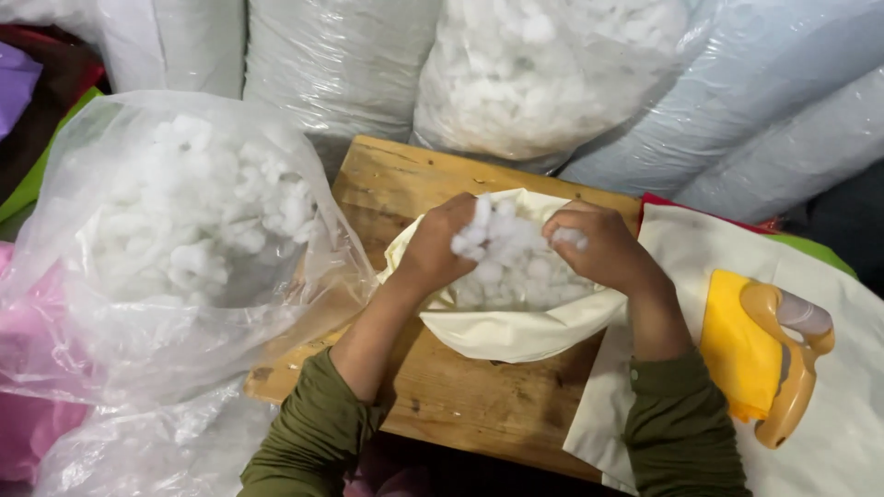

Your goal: The person uses a lint roller on a white pillowcase and then stuffs it with white fiberfill from a large plastic bag.

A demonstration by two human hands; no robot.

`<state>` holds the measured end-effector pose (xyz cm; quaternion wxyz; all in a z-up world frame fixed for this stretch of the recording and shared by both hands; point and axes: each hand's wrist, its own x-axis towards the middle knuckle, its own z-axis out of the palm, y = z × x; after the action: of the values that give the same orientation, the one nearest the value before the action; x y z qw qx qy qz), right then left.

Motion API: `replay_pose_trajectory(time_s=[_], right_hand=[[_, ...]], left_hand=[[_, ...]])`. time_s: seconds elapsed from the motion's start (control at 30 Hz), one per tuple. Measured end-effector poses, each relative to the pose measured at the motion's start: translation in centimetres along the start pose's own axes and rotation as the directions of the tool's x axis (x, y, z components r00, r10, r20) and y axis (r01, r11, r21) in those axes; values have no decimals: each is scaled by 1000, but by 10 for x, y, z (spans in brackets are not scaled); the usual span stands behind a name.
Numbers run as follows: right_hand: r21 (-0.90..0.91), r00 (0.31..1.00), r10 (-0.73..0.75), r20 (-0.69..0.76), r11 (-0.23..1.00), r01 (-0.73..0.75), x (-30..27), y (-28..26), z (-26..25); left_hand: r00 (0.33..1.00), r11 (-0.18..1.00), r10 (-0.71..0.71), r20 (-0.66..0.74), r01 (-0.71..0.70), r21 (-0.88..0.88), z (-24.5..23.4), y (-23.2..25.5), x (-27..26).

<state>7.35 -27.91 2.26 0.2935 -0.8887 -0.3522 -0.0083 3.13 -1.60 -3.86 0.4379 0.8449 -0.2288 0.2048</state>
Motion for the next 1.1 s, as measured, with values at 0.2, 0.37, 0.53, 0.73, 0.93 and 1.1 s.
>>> replay_pose_trajectory(time_s=[0.2,0.37,0.53,0.73,0.93,1.1], right_hand=[[104,991,67,112,991,-79,4,-20,-8],[5,961,24,277,1000,-27,14,-3,52],[-381,917,299,262,906,-187,3,-10,28],[-2,997,-82,-3,997,82,3,-58,-4],[-26,980,-191,-63,981,190,16,4,67],[-189,976,-176,-131,971,150,9,18,22]], left_hand=[[994,986,-13,109,31,-167,-1,7,7],[839,897,-378,391,229,377,34,-29,-8],[871,768,-454,187,276,578,7,-19,-3],[919,916,-380,104,358,184,-9,34,4],[998,999,-51,-42,51,-3,20,1,-2],[965,988,-14,-262,-26,-150,-7,-9,3]])
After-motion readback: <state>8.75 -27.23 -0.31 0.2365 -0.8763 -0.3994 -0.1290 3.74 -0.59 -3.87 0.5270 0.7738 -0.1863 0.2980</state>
